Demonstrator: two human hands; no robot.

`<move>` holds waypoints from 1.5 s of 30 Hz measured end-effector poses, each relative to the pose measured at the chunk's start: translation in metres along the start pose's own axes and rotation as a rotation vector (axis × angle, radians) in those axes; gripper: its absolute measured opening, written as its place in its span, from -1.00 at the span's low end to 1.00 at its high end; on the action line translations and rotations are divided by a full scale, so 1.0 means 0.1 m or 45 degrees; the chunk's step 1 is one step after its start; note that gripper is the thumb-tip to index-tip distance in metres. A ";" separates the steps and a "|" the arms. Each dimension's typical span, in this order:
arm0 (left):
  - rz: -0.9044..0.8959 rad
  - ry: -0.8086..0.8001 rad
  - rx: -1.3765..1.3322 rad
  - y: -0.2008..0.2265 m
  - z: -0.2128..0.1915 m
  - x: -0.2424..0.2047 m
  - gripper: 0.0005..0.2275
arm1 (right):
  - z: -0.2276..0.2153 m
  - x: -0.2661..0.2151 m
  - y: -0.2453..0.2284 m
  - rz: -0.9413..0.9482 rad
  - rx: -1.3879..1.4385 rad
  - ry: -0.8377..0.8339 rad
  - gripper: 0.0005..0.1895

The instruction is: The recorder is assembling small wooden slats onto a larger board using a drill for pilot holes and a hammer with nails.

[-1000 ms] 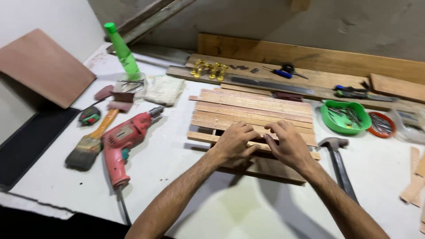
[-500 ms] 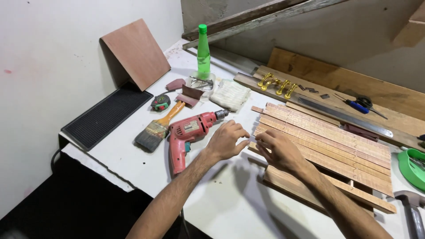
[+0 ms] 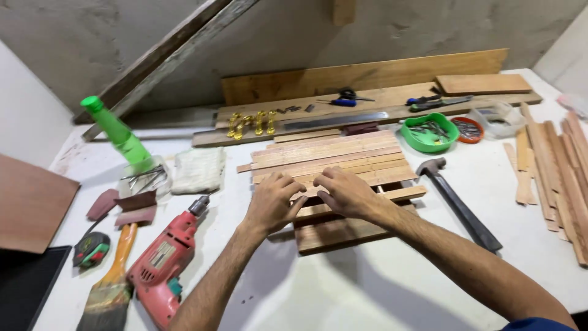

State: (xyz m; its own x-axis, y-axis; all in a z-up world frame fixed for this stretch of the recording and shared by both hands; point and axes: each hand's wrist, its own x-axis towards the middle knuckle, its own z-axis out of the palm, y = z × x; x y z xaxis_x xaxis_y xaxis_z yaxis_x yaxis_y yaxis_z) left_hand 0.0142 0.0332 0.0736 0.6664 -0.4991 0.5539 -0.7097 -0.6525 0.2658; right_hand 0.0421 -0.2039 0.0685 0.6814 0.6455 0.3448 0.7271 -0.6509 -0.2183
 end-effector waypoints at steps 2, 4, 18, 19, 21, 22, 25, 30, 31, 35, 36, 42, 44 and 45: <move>0.030 -0.010 -0.012 -0.01 0.19 0.25 -0.86 | -0.11 -0.14 0.21 0.060 -0.038 0.004 -0.77; 0.038 -0.014 -0.010 -0.09 0.37 0.50 -0.85 | -0.22 -0.15 0.41 0.096 -0.064 0.002 -0.78; -0.472 -0.455 0.047 -1.48 1.10 1.55 -0.86 | 0.10 1.10 1.77 0.310 0.009 -0.379 -0.78; -0.484 -0.460 0.043 -1.49 1.07 1.60 -0.86 | 0.13 1.19 1.80 0.307 0.016 -0.391 -0.78; -0.630 -0.611 -0.034 -1.50 1.01 1.74 -0.84 | 0.16 1.36 1.87 0.403 0.012 -0.598 -0.73; -0.633 -0.615 -0.040 -1.54 1.04 1.77 -0.84 | 0.18 1.40 1.91 0.405 0.014 -0.605 -0.73; -0.670 -0.790 -0.056 -1.63 1.08 1.88 -0.81 | 0.24 1.52 2.01 0.390 0.016 -0.718 -0.73; -0.598 -0.946 -0.094 -1.68 1.25 1.89 -0.78 | 0.34 1.56 2.02 0.370 0.152 -0.767 -0.70; -0.602 -0.951 -0.100 -1.69 1.28 1.87 -0.78 | 0.33 1.55 2.00 0.372 0.156 -0.775 -0.70; -0.536 -0.960 -0.049 -1.70 1.31 1.85 -0.83 | 0.39 1.54 2.03 0.360 0.152 -0.785 -0.70; -0.529 -0.981 -0.054 -1.70 1.32 1.84 -0.84 | 0.44 1.53 2.06 0.321 0.140 -0.801 -0.73; -0.515 -1.136 -0.021 -1.53 1.14 1.89 -0.71 | 0.28 1.51 1.84 0.272 0.007 -0.838 -0.69; -0.504 -1.122 -0.036 -1.48 1.10 1.89 -0.72 | 0.32 1.48 1.87 0.260 0.009 -0.828 -0.68; -0.496 -1.107 -0.050 -1.45 1.08 1.89 -0.74 | 0.34 1.48 1.89 0.246 0.012 -0.819 -0.68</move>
State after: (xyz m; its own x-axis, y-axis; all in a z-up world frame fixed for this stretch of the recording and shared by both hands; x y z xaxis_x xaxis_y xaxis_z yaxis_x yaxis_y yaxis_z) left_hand 0.2680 -0.0278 0.0545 0.7829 -0.5104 -0.3558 -0.3986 -0.8506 0.3429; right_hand 0.2830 -0.2178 0.0467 0.7114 0.6291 -0.3133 0.5856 -0.7771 -0.2307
